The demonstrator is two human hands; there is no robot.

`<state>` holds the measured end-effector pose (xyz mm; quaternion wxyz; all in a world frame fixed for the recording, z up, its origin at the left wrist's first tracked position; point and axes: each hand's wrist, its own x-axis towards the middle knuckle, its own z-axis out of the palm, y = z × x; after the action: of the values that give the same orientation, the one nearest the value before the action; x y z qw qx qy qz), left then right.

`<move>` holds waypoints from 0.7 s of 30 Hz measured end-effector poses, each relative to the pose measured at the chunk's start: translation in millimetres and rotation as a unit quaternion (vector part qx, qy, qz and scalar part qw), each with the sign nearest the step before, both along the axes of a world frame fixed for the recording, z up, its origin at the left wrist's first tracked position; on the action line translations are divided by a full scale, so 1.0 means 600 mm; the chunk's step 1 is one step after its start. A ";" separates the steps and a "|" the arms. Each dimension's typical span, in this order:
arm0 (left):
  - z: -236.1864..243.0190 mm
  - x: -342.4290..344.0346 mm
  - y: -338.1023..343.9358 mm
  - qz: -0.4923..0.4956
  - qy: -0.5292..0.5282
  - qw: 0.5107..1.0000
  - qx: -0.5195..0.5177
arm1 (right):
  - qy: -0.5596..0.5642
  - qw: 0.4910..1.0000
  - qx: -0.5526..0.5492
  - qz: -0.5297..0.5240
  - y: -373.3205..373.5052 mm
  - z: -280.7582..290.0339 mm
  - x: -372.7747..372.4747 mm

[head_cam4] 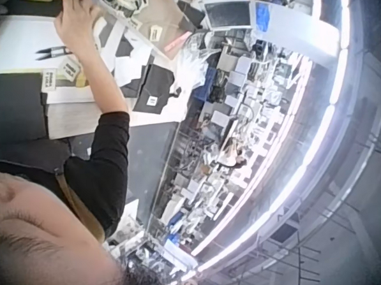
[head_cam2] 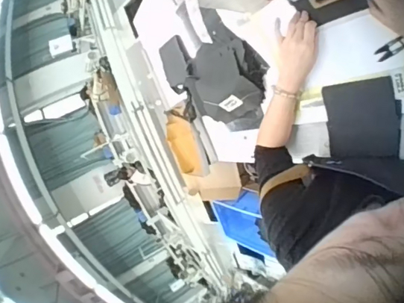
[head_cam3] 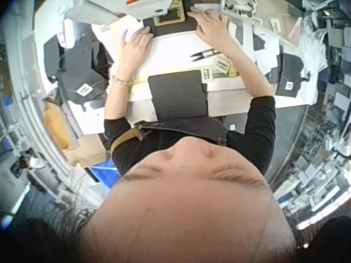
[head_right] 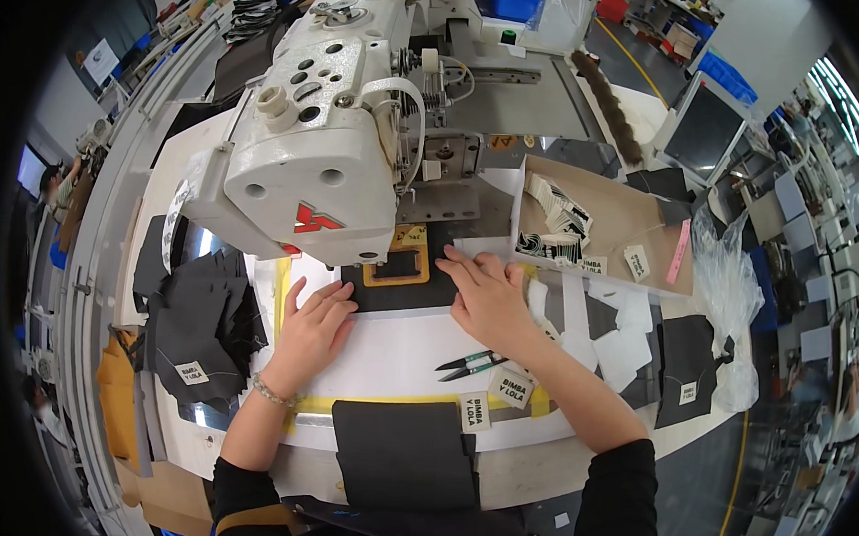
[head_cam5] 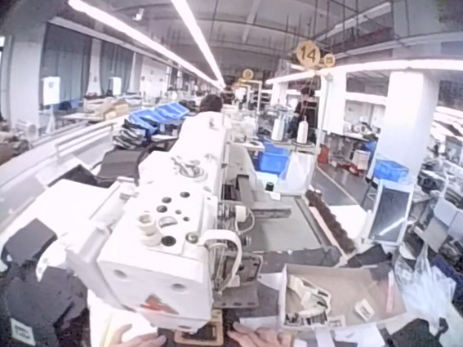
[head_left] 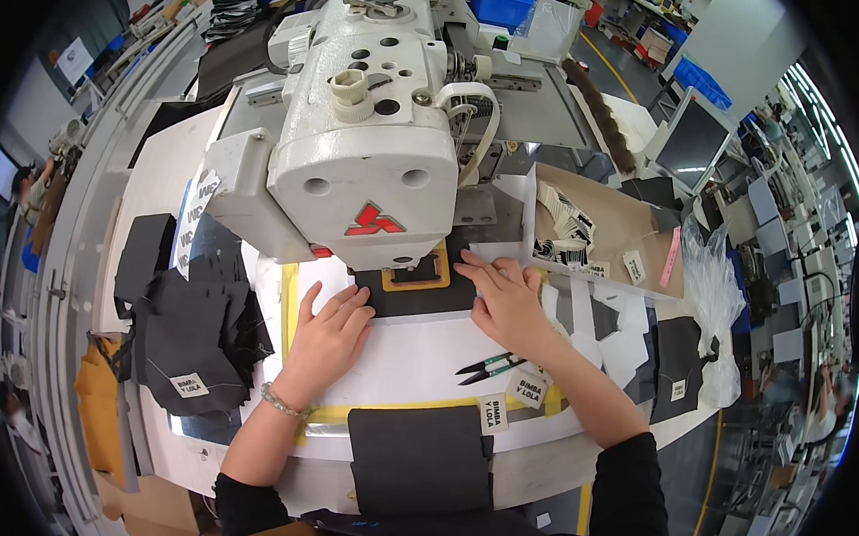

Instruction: The person sews white rectangular labels onto black fabric pieces using an industrial sewing machine. They align the label on the fabric, guide it under the needle, and sew the edges. After sewing, they trim the excess thread and place the finished piece on a stack.

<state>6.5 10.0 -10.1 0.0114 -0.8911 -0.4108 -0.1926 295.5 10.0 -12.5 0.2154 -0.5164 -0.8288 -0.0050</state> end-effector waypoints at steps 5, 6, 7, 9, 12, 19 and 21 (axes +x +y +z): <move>0.000 0.000 -0.002 0.001 0.004 1.000 0.006 | -0.015 1.000 0.015 -0.014 -0.002 0.000 -0.004; 0.000 0.000 -0.002 0.000 0.005 1.000 0.007 | -0.022 0.999 0.024 -0.020 -0.005 0.000 -0.005; 0.000 0.000 -0.001 0.000 0.006 1.000 0.008 | -0.024 0.999 0.038 -0.026 -0.007 -0.002 -0.006; 0.001 0.001 -0.002 0.000 0.008 1.000 0.011 | -0.027 0.997 0.066 -0.037 -0.009 -0.008 -0.007; 0.002 0.002 -0.005 0.001 0.010 1.000 0.016 | -0.060 0.994 0.094 -0.005 -0.012 0.000 -0.006; 0.001 0.003 -0.010 -0.002 0.026 0.999 0.034 | -0.075 0.996 0.056 0.004 -0.017 -0.007 -0.004; 0.002 0.002 -0.013 0.001 0.028 0.999 0.038 | -0.072 0.996 0.048 -0.001 -0.020 -0.001 -0.004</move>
<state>7.7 2.4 -8.7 0.0566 -0.8947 -0.4035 -0.1832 293.4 -2.2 -13.3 0.1800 -0.5043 -0.8405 -0.0821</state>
